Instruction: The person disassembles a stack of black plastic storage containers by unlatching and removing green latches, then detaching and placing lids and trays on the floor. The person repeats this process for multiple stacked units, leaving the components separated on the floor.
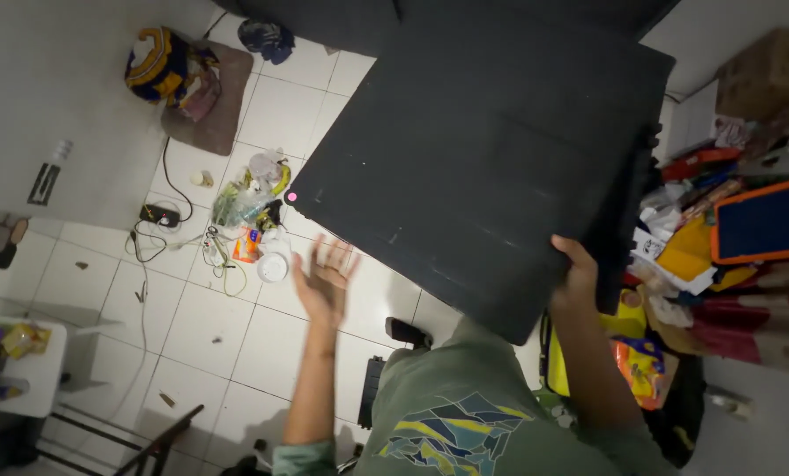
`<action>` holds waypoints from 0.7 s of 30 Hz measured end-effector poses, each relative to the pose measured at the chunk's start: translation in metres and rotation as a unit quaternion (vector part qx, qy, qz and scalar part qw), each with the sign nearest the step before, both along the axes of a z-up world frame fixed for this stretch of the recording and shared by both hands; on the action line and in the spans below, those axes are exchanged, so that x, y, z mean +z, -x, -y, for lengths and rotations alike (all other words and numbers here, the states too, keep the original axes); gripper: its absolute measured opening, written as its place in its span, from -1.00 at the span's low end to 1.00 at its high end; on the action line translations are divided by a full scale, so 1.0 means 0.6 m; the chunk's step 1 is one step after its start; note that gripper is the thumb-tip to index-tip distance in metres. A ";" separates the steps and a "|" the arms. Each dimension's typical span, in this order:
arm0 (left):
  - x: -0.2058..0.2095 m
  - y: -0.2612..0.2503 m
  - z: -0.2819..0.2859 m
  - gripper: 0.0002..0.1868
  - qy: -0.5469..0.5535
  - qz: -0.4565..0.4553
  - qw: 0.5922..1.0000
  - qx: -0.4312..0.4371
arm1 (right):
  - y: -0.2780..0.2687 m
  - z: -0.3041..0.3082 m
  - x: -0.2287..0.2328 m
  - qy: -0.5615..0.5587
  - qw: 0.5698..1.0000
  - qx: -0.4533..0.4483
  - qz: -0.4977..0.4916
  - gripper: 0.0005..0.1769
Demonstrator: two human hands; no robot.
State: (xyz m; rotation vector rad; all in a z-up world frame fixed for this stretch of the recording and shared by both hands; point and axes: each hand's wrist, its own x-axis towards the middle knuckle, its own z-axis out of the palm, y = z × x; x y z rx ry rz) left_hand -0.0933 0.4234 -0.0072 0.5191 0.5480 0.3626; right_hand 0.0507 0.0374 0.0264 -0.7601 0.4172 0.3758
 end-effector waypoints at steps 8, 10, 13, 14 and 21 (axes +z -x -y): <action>0.104 -0.181 -0.202 -0.34 -0.260 -0.023 0.934 -0.243 | 0.031 -0.022 0.005 0.098 0.991 -0.079 -0.045 -0.26; 0.122 -0.232 -0.210 -0.36 -0.345 -0.020 0.882 -0.320 | 0.030 -0.022 0.013 0.101 0.990 -0.089 -0.047 -0.23; 0.138 -0.296 -0.193 -0.31 -0.369 -0.081 0.833 -0.405 | 0.021 -0.016 0.014 0.159 0.976 -0.125 -0.082 -0.23; 0.141 -0.313 -0.187 -0.32 -0.399 -0.059 0.819 -0.409 | 0.018 -0.016 0.010 0.187 0.967 -0.141 -0.100 -0.23; 0.149 -0.411 -0.173 -0.32 -0.479 -0.003 0.750 -0.456 | 0.055 -0.008 -0.034 -0.020 0.989 -0.143 0.004 -0.42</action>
